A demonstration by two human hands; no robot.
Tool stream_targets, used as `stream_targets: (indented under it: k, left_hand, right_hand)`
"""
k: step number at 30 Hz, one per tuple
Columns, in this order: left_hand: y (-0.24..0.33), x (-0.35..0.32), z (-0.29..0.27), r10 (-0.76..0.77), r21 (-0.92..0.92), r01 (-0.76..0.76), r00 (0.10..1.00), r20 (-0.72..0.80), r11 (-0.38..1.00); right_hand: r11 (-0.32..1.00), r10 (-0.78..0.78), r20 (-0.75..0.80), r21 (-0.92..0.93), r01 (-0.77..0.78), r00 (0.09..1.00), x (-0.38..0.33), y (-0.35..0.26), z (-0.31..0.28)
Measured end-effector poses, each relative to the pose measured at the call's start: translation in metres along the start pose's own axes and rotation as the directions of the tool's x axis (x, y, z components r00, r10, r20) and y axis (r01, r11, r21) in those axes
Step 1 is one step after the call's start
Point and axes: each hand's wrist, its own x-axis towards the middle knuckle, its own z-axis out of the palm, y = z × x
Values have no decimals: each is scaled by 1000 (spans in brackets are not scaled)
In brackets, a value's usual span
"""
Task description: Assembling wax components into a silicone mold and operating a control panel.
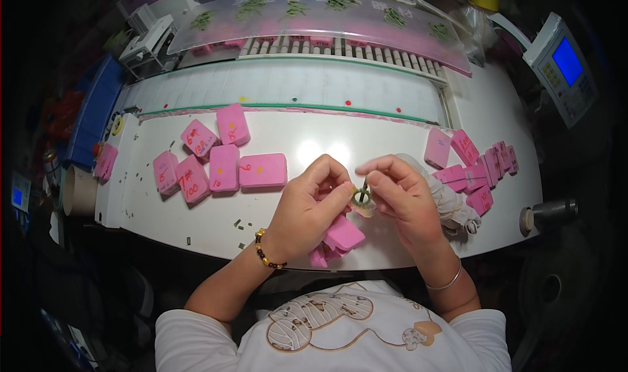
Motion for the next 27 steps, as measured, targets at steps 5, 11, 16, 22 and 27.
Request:
stream_targets:
  k: [5,11,16,22,27]
  left_hand:
    - [-2,-3,5,51,11,-51,996,-72,999]
    - [-10,-2,9,99,-176,-132,978,-183,975]
    - [-14,-7,17,144,-264,-193,970,-195,945]
    - [-9,-10,11,46,79,-48,999,23,996]
    - [13,1,-3,-169,450,99,978,119,887]
  right_hand:
    - [975,-129,-62,-188,115,990,1,8,2]
    - [979,-204,-185,-41,200,961,3,15,4]
    - [965,-188,-286,126,231,940,3,15,8]
    - [930,-184,-275,262,258,944,4,6,7]
    - [942,-221,-334,171,289,916,5,6,5]
